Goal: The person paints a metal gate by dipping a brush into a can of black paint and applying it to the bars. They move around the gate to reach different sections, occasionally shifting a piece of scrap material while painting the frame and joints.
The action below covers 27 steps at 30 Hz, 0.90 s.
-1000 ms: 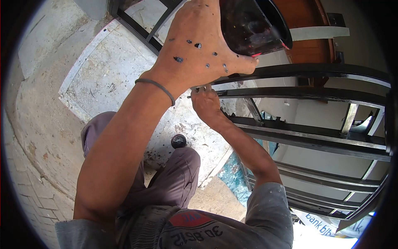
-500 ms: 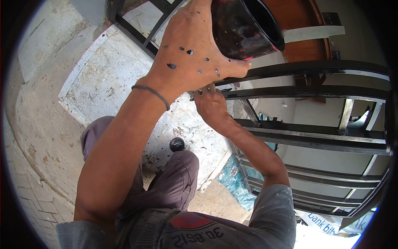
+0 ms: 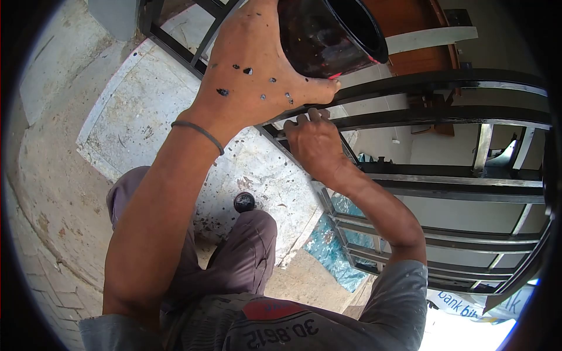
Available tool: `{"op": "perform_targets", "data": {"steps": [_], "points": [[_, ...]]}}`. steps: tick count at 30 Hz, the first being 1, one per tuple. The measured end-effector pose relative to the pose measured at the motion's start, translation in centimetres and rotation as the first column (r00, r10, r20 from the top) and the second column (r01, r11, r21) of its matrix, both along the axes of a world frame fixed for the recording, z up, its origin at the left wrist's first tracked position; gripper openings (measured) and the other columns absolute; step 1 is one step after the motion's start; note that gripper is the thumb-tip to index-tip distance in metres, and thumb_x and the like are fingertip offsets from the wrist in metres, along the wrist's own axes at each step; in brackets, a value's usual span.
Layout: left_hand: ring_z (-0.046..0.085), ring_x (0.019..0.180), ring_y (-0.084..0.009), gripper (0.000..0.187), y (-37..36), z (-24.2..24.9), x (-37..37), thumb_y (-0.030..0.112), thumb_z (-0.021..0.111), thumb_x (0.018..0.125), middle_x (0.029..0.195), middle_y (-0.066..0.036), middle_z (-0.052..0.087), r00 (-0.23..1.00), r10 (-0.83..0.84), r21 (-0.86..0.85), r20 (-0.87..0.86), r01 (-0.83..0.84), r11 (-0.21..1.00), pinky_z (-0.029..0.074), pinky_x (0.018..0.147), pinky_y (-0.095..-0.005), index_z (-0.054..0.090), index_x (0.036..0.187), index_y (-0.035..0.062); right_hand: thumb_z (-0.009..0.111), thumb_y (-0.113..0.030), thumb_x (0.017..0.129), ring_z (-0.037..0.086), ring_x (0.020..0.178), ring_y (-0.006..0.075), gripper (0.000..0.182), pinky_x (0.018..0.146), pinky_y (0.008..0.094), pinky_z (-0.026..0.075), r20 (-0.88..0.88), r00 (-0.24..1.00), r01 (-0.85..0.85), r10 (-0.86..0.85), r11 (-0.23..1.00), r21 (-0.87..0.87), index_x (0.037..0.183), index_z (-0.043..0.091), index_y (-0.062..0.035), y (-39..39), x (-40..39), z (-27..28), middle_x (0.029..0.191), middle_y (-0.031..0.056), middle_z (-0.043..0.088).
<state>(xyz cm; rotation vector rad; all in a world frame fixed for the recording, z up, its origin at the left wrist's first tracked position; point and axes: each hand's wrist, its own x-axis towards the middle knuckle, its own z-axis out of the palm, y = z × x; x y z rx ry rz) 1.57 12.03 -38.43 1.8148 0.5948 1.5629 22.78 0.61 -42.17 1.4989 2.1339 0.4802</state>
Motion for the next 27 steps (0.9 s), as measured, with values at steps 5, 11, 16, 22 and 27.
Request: {"op": "perform_targets", "data": {"steps": [5, 11, 16, 22, 27], "points": [[0.067, 0.113, -0.0352, 0.091, 0.3, -0.3, 0.3, 0.036, 0.096, 0.067, 0.12, -0.022, 0.061, 0.995, -0.091, -0.086, 0.031, 0.094, 0.992, 0.054, 0.1, -0.0436, 0.041, 0.131, 0.0025, 0.067, -0.008, 0.081, 0.074, 0.084, 0.0295, 0.007, 0.067, 0.0375, 0.061, 0.032, 0.999, 0.03, -0.027, 0.996, -0.08, 0.082, 0.074, -0.0065, -0.1, 0.9, 1.4, 0.08, 0.014, 0.073], [0.069, 0.115, -0.0369, 0.093, -0.5, 0.1, 0.1, 0.038, 0.097, 0.065, 0.124, -0.022, 0.063, 0.998, -0.008, -0.096, -0.057, 0.002, 0.995, 0.056, 0.101, -0.0429, 0.045, 0.133, 0.0042, 0.068, -0.014, 0.085, 0.073, 0.092, 0.0266, 0.01, 0.069, 0.0357, 0.061, 0.033, 0.995, 0.097, -0.096, 0.995, -0.026, 0.083, 0.075, -0.0068, 0.2, 0.8, 1.7, 0.079, 0.0111, 0.074], [0.071, 0.115, -0.0341, 0.097, -0.9, -0.2, 0.4, 0.036, 0.099, 0.062, 0.125, -0.02, 0.068, 0.998, 0.049, -0.073, -0.032, -0.052, 0.996, 0.059, 0.098, -0.0418, 0.047, 0.138, 0.0035, 0.064, -0.009, 0.087, 0.073, 0.087, 0.0372, 0.012, 0.073, 0.0452, 0.062, -0.292, 0.954, 0.078, -0.073, 0.997, 0.008, 0.093, 0.067, 0.0005, -0.7, -0.9, 2.0, 0.083, 0.0197, 0.073], [0.068, 0.118, -0.0328, 0.097, -1.2, -0.2, 0.7, 0.034, 0.098, 0.064, 0.128, -0.019, 0.065, 1.0, 0.016, -0.059, -0.007, -0.016, 0.998, 0.056, 0.102, -0.0414, 0.046, 0.139, 0.0031, 0.06, -0.005, 0.094, 0.072, 0.079, 0.0417, 0.011, 0.072, 0.0475, 0.06, -0.18, 0.969, 0.222, -0.171, 0.918, 0.328, 0.099, 0.059, 0.0046, 0.2, 3.3, 6.7, 0.082, 0.0238, 0.069], [0.066, 0.121, -0.033, 0.099, -1.7, -0.1, 0.7, 0.033, 0.098, 0.064, 0.13, -0.02, 0.064, 0.999, -0.019, -0.124, -0.034, 0.014, 0.992, 0.054, 0.104, -0.0426, 0.044, 0.142, 0.0019, 0.064, -0.008, 0.089, 0.072, 0.075, 0.0483, 0.019, 0.073, 0.055, 0.059, -0.236, 0.944, 0.328, -0.232, 0.751, 0.573, 0.099, 0.061, 0.0075, -0.4, 3.6, 18.4, 0.081, 0.0296, 0.07]]}}
